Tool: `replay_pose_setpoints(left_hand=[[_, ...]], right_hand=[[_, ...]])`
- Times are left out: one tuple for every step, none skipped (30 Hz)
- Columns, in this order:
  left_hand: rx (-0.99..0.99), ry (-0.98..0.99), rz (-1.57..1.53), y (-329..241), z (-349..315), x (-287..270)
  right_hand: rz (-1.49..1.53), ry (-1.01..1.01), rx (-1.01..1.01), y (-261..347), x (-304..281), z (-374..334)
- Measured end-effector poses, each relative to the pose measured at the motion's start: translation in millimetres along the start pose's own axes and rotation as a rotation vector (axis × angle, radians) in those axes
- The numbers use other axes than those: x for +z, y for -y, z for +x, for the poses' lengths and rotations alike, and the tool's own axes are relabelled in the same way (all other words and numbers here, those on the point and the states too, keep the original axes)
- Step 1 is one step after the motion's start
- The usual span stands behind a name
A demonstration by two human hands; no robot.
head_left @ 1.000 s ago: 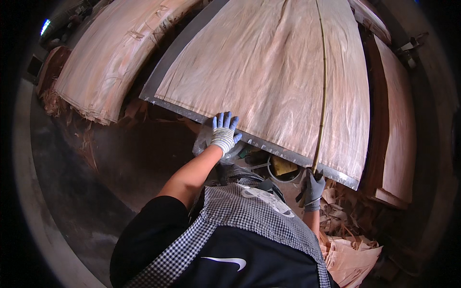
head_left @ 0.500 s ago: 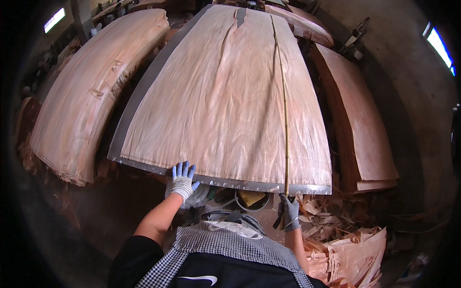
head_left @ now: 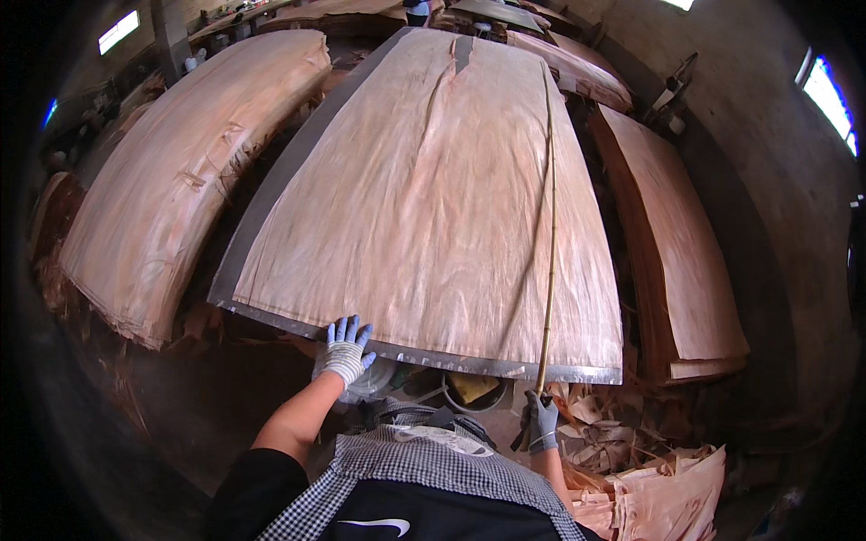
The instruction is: The person uses a thin wooden stick to measure and lift large veneer sheets from a stack, moves a sheet to a metal table, and then uses a utility knife to cut out a thin section from another veneer sheet.
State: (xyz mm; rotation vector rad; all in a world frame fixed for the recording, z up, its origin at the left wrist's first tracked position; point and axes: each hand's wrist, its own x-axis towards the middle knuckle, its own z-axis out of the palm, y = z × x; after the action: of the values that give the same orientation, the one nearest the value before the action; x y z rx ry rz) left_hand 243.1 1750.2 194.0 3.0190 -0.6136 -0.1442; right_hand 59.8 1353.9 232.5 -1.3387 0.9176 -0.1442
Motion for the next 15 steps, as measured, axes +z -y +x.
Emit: replay_pose_setpoints(left_hand=[[0.005, -0.016, -0.012, 2.2, -0.8, 0.3], [-0.034, -0.046, -0.023, 7.0, -3.2, 5.5], [-0.073, -0.077, -0.035, 13.5, -5.5, 11.0], [-0.131, -0.06, -0.003, 18.2, -7.0, 11.2], [-0.184, -0.08, -0.007, 21.6, -6.6, 11.0], [-0.219, -0.077, -0.016, 25.2, -4.6, 9.5], [-0.253, -0.069, -0.019, 28.4, -3.3, 6.5], [-0.29, -0.033, -0.003, 30.1, -1.2, 2.2], [-0.299, -0.033, 0.011, 34.5, 0.1, 2.0], [-0.316, -0.054, 0.013, 41.3, 4.7, 6.3], [-0.328, -0.059, 0.024, 43.3, 4.8, 7.0], [-0.373, -0.041, 0.01, 46.0, 9.4, 5.5], [-0.401, -0.024, 0.001, 46.4, 11.6, 1.7], [-0.438, 0.0, 0.029, 52.0, 15.9, 3.2], [-0.477, 0.027, 0.053, 59.7, 16.0, 8.3]], right_hand=[[-0.01, -0.003, -0.007, -0.6, -0.2, 0.4], [-0.021, -0.019, 0.026, 1.3, 0.6, 1.2], [-0.033, -0.015, 0.005, 1.4, 2.1, 4.5], [-0.043, -0.014, -0.011, 0.0, 3.6, 6.8], [-0.053, -0.015, -0.028, -1.3, 4.4, 7.7], [-0.049, 0.015, -0.109, -2.6, 5.6, 8.4], [-0.027, 0.01, -0.119, 0.7, 12.8, 4.6], [-0.004, -0.003, -0.126, 6.9, 21.6, -3.5], [0.021, -0.018, -0.133, 7.9, 27.0, -10.7], [-0.024, -0.031, -0.171, 0.0, 28.2, -11.9], [-0.017, -0.027, -0.12, -2.0, 34.8, -21.0], [-0.047, -0.01, -0.087, -0.2, 40.4, -28.4], [-0.072, -0.008, -0.047, 1.4, 44.1, -36.5], [-0.075, 0.003, -0.054, 2.0, 47.9, -39.4], [-0.086, 0.011, -0.061, 1.1, 49.9, -44.1]])
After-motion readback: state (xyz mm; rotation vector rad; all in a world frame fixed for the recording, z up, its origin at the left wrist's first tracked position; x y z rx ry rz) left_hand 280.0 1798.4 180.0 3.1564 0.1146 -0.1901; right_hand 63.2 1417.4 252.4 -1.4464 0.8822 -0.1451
